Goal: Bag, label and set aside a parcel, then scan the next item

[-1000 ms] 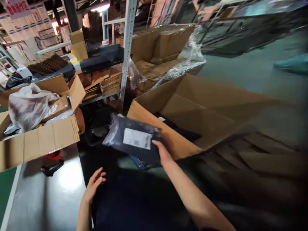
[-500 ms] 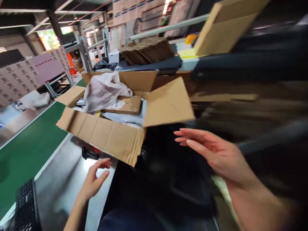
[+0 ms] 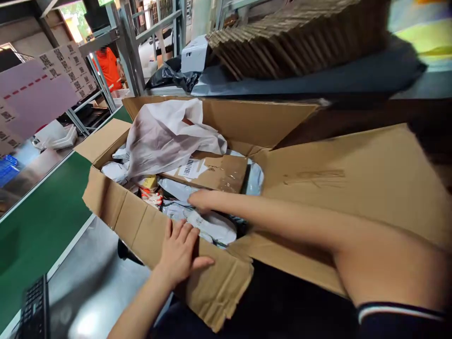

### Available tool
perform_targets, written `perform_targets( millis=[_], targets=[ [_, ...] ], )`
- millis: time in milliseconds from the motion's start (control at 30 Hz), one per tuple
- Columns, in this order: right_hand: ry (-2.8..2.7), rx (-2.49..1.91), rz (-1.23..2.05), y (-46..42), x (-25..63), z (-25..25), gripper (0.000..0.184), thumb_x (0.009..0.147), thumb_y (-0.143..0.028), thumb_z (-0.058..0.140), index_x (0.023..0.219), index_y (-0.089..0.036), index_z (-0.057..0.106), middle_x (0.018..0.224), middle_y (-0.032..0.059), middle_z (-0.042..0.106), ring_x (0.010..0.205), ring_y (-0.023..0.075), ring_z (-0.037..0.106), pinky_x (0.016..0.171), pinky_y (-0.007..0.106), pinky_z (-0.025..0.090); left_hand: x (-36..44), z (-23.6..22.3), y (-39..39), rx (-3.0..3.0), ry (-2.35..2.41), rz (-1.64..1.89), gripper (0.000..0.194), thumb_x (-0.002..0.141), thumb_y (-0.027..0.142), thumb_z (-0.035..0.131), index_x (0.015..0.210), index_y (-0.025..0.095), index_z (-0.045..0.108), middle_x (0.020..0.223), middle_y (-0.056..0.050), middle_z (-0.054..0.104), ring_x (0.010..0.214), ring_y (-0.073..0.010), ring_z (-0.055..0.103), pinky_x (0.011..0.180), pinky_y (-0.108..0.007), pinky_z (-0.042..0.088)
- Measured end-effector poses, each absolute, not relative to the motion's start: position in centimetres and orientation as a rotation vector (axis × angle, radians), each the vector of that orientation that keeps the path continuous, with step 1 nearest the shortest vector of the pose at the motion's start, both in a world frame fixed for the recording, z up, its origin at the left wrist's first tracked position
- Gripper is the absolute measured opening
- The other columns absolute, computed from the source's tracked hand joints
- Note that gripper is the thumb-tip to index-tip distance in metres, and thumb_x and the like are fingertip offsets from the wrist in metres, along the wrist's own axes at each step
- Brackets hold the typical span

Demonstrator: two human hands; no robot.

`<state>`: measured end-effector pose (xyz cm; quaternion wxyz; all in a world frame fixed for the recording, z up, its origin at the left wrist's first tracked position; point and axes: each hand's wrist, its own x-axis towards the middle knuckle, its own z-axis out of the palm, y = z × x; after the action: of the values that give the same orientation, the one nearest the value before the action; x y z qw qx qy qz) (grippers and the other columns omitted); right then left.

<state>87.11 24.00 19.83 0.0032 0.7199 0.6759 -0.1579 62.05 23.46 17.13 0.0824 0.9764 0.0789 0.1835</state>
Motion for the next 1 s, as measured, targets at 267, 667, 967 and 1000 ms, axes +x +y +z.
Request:
perform_targets(
  millis=[267, 667, 967, 1000],
  targets=[
    [2.249, 2.009, -0.992, 22.7, 88.3, 13.4, 0.061, 0.048, -0.047, 0.098, 0.096, -0.015, 0.076, 0.136, 0.0214, 0.063, 0.132, 0.0414, 0.052, 0.116, 0.059, 0.039, 61.3, 13.4, 22.6, 2.71, 0.242, 0.583, 0.073, 0.083, 0.078, 0.072, 0.133, 0.025, 0.072, 0.127, -0.015, 0.078, 0.136, -0.035, 0.064, 0.133, -0.06, 0.024],
    [2.159, 2.907, -0.774, 18.1, 90.9, 26.4, 0.056, 0.067, -0.069, 0.083, 0.073, -0.026, 0.047, 0.069, -0.0037, 0.053, 0.065, 0.0166, 0.047, 0.062, 0.029, 0.03, 60.9, 17.4, 24.5, 2.138, 0.296, 0.462, 0.087, 0.089, 0.073, 0.07, 0.159, 0.025, 0.05, 0.166, -0.021, 0.049, 0.158, -0.0393, 0.041, 0.133, -0.064, 0.025],
    [2.736, 2.795, -0.706, 23.9, 73.3, 37.8, 0.056, 0.077, -0.077, 0.075, 0.081, -0.023, 0.058, 0.076, -0.0016, 0.06, 0.074, 0.0176, 0.057, 0.069, 0.03, 0.046, 50.7, 26.9, 27.2, 1.277, 0.644, 0.923, 0.1, 0.067, 0.074, 0.089, 0.145, 0.017, 0.06, 0.14, -0.017, 0.071, 0.128, -0.0339, 0.068, 0.111, -0.044, 0.056],
    [2.813, 2.716, -0.808, 24.7, 70.9, 37.6, 0.055, 0.079, -0.076, 0.073, 0.087, -0.023, 0.063, 0.084, 0.0013, 0.066, 0.081, 0.0202, 0.062, 0.072, 0.032, 0.05, 48.2, 26.6, 27.1, 1.238, 0.711, 0.985, 0.09, 0.069, 0.07, 0.089, 0.137, 0.016, 0.066, 0.128, -0.014, 0.076, 0.12, -0.0317, 0.071, 0.108, -0.043, 0.057]
  ],
)
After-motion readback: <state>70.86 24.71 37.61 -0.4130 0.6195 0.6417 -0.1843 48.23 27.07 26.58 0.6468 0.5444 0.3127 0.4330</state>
